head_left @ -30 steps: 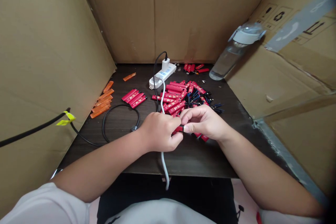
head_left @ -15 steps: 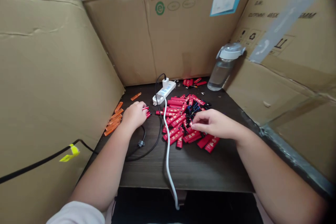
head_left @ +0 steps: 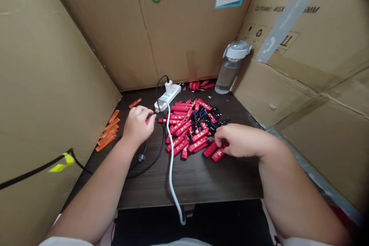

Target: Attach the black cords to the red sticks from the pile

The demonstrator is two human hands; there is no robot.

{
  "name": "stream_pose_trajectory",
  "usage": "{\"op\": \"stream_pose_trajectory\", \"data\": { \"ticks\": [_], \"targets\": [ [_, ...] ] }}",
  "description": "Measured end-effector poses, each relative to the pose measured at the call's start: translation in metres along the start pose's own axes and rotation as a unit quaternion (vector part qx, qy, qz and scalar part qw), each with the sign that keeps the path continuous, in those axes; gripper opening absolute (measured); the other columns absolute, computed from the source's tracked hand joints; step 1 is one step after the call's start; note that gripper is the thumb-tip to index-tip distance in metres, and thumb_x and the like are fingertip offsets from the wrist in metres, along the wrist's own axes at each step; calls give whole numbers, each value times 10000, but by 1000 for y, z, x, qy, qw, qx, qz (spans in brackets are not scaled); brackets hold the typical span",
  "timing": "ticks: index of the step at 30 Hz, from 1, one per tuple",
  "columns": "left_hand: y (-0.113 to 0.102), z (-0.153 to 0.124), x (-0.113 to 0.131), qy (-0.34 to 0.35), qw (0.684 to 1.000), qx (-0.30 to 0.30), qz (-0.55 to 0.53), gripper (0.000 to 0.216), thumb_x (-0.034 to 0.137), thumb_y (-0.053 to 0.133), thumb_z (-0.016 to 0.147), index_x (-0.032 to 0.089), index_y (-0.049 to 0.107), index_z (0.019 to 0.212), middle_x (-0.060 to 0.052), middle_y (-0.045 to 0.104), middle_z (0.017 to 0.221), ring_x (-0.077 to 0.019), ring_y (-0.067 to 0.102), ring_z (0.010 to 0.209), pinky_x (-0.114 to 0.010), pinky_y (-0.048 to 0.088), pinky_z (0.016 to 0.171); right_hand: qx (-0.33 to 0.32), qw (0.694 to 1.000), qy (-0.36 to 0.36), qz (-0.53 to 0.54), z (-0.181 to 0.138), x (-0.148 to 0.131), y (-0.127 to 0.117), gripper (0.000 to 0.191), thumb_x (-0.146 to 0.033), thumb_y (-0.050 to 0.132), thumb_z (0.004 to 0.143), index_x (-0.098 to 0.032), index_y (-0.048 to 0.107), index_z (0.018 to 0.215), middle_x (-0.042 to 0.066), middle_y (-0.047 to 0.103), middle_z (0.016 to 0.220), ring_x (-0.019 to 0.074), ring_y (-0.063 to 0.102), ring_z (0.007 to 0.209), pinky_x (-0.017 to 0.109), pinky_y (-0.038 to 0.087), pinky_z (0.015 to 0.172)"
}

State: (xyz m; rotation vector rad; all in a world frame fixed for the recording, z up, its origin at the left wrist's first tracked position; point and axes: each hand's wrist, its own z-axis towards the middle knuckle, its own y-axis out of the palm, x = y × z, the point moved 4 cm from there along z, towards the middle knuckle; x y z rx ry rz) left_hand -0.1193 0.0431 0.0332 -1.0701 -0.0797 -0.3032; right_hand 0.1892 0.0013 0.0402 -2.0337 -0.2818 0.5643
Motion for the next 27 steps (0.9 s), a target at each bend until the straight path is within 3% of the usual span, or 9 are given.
{"op": "stream_pose_trajectory", "data": {
  "ticks": [1, 4, 7, 12, 17, 19, 22, 24, 27],
  "targets": [
    [-2, -4, 13, 31, 999, 8, -19, 155, 276, 592, 832, 162, 689, 875, -91, 648, 939, -234, 560, 925, -384, 452, 870, 3, 1000, -6, -11, -3, -3, 1, 141, -140, 622, 653, -210, 685, 759, 16, 684, 740, 153, 577, 645, 232, 360, 570],
    [-7, -22, 56, 210, 969, 25, -128, 102, 213, 590, 837, 172, 681, 859, -70, 646, 896, -202, 561, 864, -356, 487, 802, 10, 999, -8, -35, -9, -12, 8, 143, -88, 586, 650, -197, 659, 708, 29, 686, 776, 152, 592, 676, 227, 365, 591],
    [-8, -35, 74, 266, 948, 1, -178, 105, 182, 587, 838, 162, 679, 884, -87, 642, 938, -198, 560, 880, -345, 497, 790, 20, 998, 17, -65, -12, -18, 16, 154, -97, 575, 676, -204, 669, 734, 49, 690, 833, 177, 615, 731, 239, 372, 601],
    [-10, -38, 74, 252, 943, -12, -216, 115, 167, 580, 836, 166, 679, 894, -92, 646, 948, -198, 558, 889, -352, 492, 801, 40, 995, 12, -95, -12, -26, 23, 171, -82, 562, 674, -206, 670, 723, 68, 698, 785, 204, 628, 718, 274, 376, 612],
    [-10, -40, 82, 225, 932, -14, -283, 99, 181, 570, 846, 178, 668, 843, -66, 660, 857, -173, 575, 810, -339, 484, 791, 46, 989, -138, -5, -14, -37, 9, 149, -100, 563, 739, -211, 658, 717, 32, 677, 752, 158, 586, 653, 254, 386, 596],
    [-9, -43, 88, 209, 924, -25, -320, 97, 206, 573, 850, 175, 665, 844, -66, 666, 849, -172, 593, 812, -334, 483, 802, 85, 974, -203, 60, -15, -42, 0, 150, -153, 546, 830, -212, 684, 829, 39, 675, 806, 150, 593, 698, 247, 419, 640],
    [-5, -49, 96, 155, 904, -80, -391, 166, 269, 569, 863, 169, 658, 961, -79, 680, 921, -177, 624, 853, -312, 493, 807, 203, 938, -260, 111, -13, -50, -6, 169, -236, 531, 901, -197, 685, 960, 72, 652, 874, 165, 587, 786, 273, 447, 730],
    [0, -52, 99, 101, 881, -134, -442, 238, 317, 538, 885, 166, 639, 1040, -77, 692, 931, -168, 641, 815, -287, 507, 756, 271, 918, -270, 101, -9, -56, -4, 172, -249, 524, 912, -185, 682, 934, 83, 624, 864, 176, 561, 802, 293, 445, 740],
    [5, -57, 102, 42, 845, -193, -498, 309, 377, 546, 879, 162, 623, 1086, -63, 708, 888, -153, 645, 717, -257, 505, 652, 297, 911, -280, 67, 0, -66, 4, 197, -230, 492, 926, -165, 675, 895, 87, 597, 848, 169, 539, 780, 294, 442, 711]
  ]
}}
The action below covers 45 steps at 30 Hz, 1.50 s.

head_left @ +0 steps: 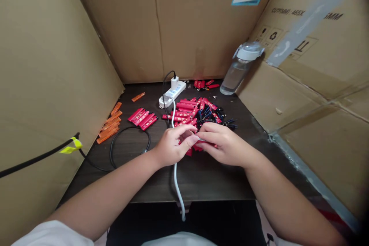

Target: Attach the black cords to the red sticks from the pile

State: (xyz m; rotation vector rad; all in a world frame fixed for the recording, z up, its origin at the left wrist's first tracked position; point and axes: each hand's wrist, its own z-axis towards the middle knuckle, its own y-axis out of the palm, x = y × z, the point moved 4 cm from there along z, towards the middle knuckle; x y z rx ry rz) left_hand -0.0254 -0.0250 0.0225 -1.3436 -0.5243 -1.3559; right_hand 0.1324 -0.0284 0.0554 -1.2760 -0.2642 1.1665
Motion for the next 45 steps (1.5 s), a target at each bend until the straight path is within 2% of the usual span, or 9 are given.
{"op": "stream_pose_trajectory", "data": {
  "ticks": [5, 8, 12, 15, 24, 30, 34, 37, 45],
  "targets": [
    [-1, 3, -7, -45, 998, 33, -10, 241, 373, 637, 807, 152, 695, 881, -55, 706, 785, -149, 627, 650, -254, 491, 597, 53, 999, -7, 2, 4, 5, 6, 169, -258, 530, 912, -159, 666, 920, 77, 615, 807, 163, 548, 747, 301, 461, 690],
    [-5, 6, -12, -84, 990, 54, -99, 237, 378, 667, 774, 143, 690, 801, -50, 704, 719, -154, 636, 639, -258, 499, 593, 123, 985, 68, 101, 3, 16, 5, 161, -308, 624, 853, -164, 660, 915, 73, 651, 827, 167, 601, 747, 318, 503, 692],
    [-4, 7, -20, -161, 958, 29, -234, 274, 389, 724, 720, 129, 666, 787, -50, 708, 686, -127, 619, 554, -245, 496, 556, 206, 891, 227, 333, -1, 33, 11, 309, -391, 748, 716, -168, 632, 895, 42, 681, 781, 170, 660, 656, 343, 576, 630],
    [-1, 6, -21, -191, 945, -9, -265, 297, 381, 755, 689, 124, 641, 783, -63, 714, 703, -126, 622, 546, -248, 498, 553, 237, 838, 269, 412, -2, 36, 16, 429, -403, 813, 618, -169, 629, 927, 14, 676, 719, 155, 654, 588, 345, 596, 605],
    [7, 4, -9, -89, 986, -31, -135, 199, 333, 618, 825, 137, 620, 857, -48, 654, 791, -145, 604, 701, -260, 479, 647, 240, 871, 211, 374, 1, 22, 27, 292, -343, 803, 639, -178, 658, 832, 29, 663, 783, 147, 639, 656, 296, 573, 611],
    [-3, 4, -16, -62, 989, 20, -129, 125, 224, 549, 823, 192, 502, 934, 3, 587, 801, -129, 569, 737, -269, 477, 728, 220, 867, 301, 331, -10, 53, -4, 336, -451, 714, 725, -146, 666, 858, 16, 635, 646, 115, 564, 519, 266, 507, 520],
    [-14, 5, -16, -79, 988, 53, -122, 116, 270, 540, 829, 197, 454, 805, 43, 487, 638, -104, 479, 580, -239, 428, 587, 31, 931, 317, 177, -20, 72, -20, 307, -443, 671, 743, -138, 685, 781, 27, 653, 661, 119, 551, 557, 243, 457, 530],
    [-18, 6, -14, -69, 982, 79, -155, 201, 357, 522, 869, 202, 429, 780, 60, 436, 586, -89, 424, 510, -233, 400, 527, -76, 948, 297, 89, -26, 78, -22, 251, -400, 615, 778, -160, 687, 765, 21, 683, 707, 136, 582, 625, 244, 453, 585],
    [-19, 7, -16, -81, 972, 100, -197, 264, 445, 493, 902, 208, 429, 806, 89, 408, 497, -69, 385, 401, -195, 344, 419, -121, 924, 344, -117, -38, 95, -34, 132, -257, 562, 769, -182, 670, 754, 26, 681, 704, 140, 570, 608, 245, 385, 565]
  ]
}}
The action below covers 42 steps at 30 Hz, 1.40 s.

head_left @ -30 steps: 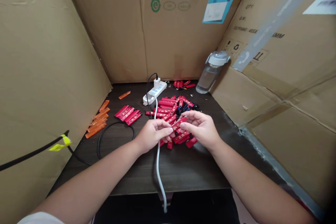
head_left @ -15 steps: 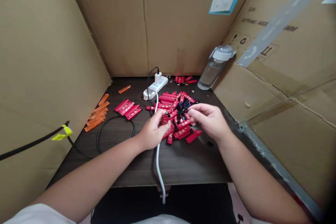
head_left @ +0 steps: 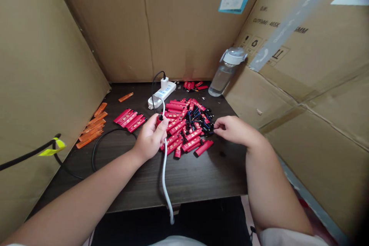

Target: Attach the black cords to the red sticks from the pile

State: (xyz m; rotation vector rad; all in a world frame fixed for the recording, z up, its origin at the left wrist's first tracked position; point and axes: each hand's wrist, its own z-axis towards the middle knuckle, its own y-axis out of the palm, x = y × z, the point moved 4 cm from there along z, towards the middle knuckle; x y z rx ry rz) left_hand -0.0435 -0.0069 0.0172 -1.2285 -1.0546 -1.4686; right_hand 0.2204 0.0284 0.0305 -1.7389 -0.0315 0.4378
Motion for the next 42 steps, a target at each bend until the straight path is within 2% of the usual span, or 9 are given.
{"op": "stream_pose_trajectory", "data": {
  "ticks": [5, 11, 19, 23, 30, 33, 35, 39, 42],
  "targets": [
    [0, 0, -4, 5, 995, -32, 97, 207, 367, 578, 852, 175, 528, 794, 41, 521, 591, -88, 483, 496, -215, 411, 493, -59, 998, -13, -11, 3, 0, 9, 159, -202, 592, 719, -203, 701, 835, 13, 693, 735, 147, 590, 632, 242, 391, 574],
    [0, 0, -7, 32, 983, -34, 176, 163, 330, 578, 848, 169, 581, 822, 35, 537, 661, -90, 477, 566, -214, 404, 564, -67, 998, -7, -12, 10, 1, 17, 221, -272, 640, 737, -242, 737, 934, 11, 732, 850, 167, 624, 730, 254, 420, 656],
    [1, -1, 1, 46, 976, -26, 212, 165, 326, 577, 838, 163, 589, 815, 40, 515, 647, -95, 447, 582, -220, 383, 588, -85, 995, -17, -41, 7, -4, 19, 151, -260, 575, 788, -214, 717, 763, 19, 691, 725, 146, 575, 645, 249, 361, 585],
    [1, -2, 4, 56, 971, -27, 230, 170, 325, 573, 838, 158, 599, 819, 16, 563, 704, -113, 489, 643, -234, 399, 629, -89, 994, -31, -51, 3, -3, 19, 142, -245, 554, 800, -200, 673, 737, 24, 661, 695, 137, 537, 604, 247, 339, 559],
    [1, -2, 2, 58, 973, -26, 222, 171, 329, 579, 837, 160, 599, 821, 19, 562, 688, -112, 500, 640, -230, 406, 622, -54, 997, -58, 22, -5, -4, 6, 140, -249, 550, 829, -176, 625, 736, 27, 648, 712, 135, 535, 622, 243, 374, 582],
    [5, -3, 2, 33, 982, -33, 181, 167, 326, 589, 827, 161, 583, 805, 46, 511, 609, -82, 451, 534, -208, 386, 546, -9, 989, -110, 93, -10, -22, -2, 179, -284, 528, 872, -176, 615, 757, 5, 627, 676, 121, 519, 594, 235, 392, 573],
    [10, -6, 3, -2, 988, -41, 150, 190, 344, 610, 811, 158, 576, 795, 59, 483, 561, -66, 417, 470, -193, 357, 485, 24, 974, -177, 137, -15, -40, -5, 174, -295, 539, 883, -174, 626, 794, 2, 625, 674, 114, 521, 585, 232, 405, 571],
    [22, -12, 4, -63, 988, -78, 114, 279, 416, 653, 774, 142, 603, 794, 43, 520, 543, -69, 453, 445, -187, 356, 445, 72, 910, -344, 219, -28, -80, -2, 82, -219, 588, 869, -168, 651, 852, 48, 667, 777, 127, 597, 674, 248, 464, 636],
    [27, -17, 4, -94, 983, -123, 102, 296, 417, 685, 747, 130, 647, 812, 14, 579, 569, -75, 478, 456, -191, 375, 447, 107, 866, -406, 271, -33, -96, 3, 46, -157, 614, 847, -177, 656, 845, 66, 683, 801, 147, 633, 748, 270, 497, 687]
  ]
}}
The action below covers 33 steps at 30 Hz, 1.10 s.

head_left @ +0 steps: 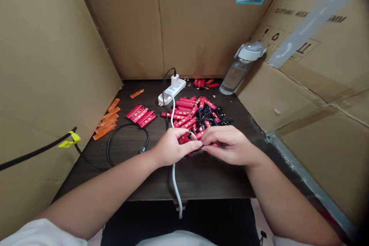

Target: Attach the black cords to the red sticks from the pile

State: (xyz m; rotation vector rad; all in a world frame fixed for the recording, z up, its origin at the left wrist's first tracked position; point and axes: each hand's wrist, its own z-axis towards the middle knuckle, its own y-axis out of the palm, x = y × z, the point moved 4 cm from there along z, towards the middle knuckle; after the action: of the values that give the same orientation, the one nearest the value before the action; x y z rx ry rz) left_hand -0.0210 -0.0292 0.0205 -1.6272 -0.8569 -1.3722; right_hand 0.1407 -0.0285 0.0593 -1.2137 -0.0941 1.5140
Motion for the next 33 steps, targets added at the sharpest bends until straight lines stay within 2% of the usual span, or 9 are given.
{"op": "stream_pose_trajectory", "data": {
  "ticks": [2, 5, 8, 10, 15, 18, 20, 25, 33],
  "targets": [
    [1, -1, 1, 0, 1000, -19, -11, 274, 394, 693, 744, 124, 662, 781, 7, 592, 567, -65, 458, 442, -186, 366, 438, 34, 999, -3, 20, 0, -1, 4, 36, -152, 642, 825, -181, 661, 814, 64, 688, 786, 146, 633, 717, 270, 503, 655],
    [-2, -1, 3, 11, 999, -12, -38, 263, 383, 687, 756, 122, 659, 740, 2, 609, 567, -51, 431, 420, -180, 346, 423, 111, 988, 84, 70, -3, 9, 7, 58, -203, 701, 784, -172, 671, 822, 57, 688, 773, 113, 577, 567, 245, 473, 520],
    [-5, -1, 4, 34, 998, 22, -42, 281, 400, 685, 762, 122, 656, 734, 4, 604, 558, -52, 426, 422, -185, 342, 430, 166, 947, 197, 192, -6, 21, 13, 174, -262, 751, 739, -166, 669, 860, 37, 673, 752, 109, 576, 547, 242, 489, 499],
    [-6, -1, 5, 49, 997, 45, -28, 286, 406, 688, 759, 123, 653, 733, 15, 583, 548, -56, 425, 438, -192, 351, 452, 170, 923, 215, 269, -3, 22, 18, 173, -276, 760, 728, -159, 669, 818, 35, 663, 762, 129, 616, 622, 261, 530, 561],
    [-8, -1, 6, 86, 993, 72, 36, 259, 392, 655, 793, 137, 632, 834, 7, 599, 672, -89, 492, 573, -217, 415, 570, 186, 901, 228, 318, 1, 22, 22, 148, -283, 734, 755, -152, 671, 782, 28, 636, 823, 66, 543, 520, 206, 478, 453],
    [-7, -2, 4, 119, 990, 54, 58, 262, 363, 595, 844, 173, 578, 1024, -16, 609, 857, -121, 534, 720, -246, 446, 683, 232, 895, 228, 306, -2, 24, 18, 139, -277, 730, 760, -157, 666, 789, 31, 647, 849, 51, 517, 485, 200, 467, 430],
    [-6, -2, -1, 127, 990, 40, 44, 257, 339, 521, 891, 202, 505, 1108, -5, 572, 850, -120, 518, 717, -251, 439, 685, 272, 893, 222, 283, -4, 25, 15, 141, -280, 734, 755, -162, 664, 791, 39, 664, 849, 59, 523, 488, 207, 478, 435],
    [-3, 0, -11, 102, 995, 10, 3, 150, 331, 454, 929, 223, 443, 1032, 45, 457, 718, -89, 427, 580, -232, 390, 594, 320, 898, 207, 219, -5, 21, 14, 149, -284, 750, 736, -172, 658, 772, 52, 701, 832, 101, 591, 558, 219, 506, 468],
    [2, 2, -11, 123, 992, 16, -30, 147, 324, 518, 904, 203, 468, 970, -2, 502, 860, -112, 491, 750, -248, 431, 704, 333, 912, 145, 188, -3, 12, 14, 49, -170, 708, 772, -189, 676, 804, 39, 710, 846, 143, 671, 748, 246, 564, 638]
  ]
}}
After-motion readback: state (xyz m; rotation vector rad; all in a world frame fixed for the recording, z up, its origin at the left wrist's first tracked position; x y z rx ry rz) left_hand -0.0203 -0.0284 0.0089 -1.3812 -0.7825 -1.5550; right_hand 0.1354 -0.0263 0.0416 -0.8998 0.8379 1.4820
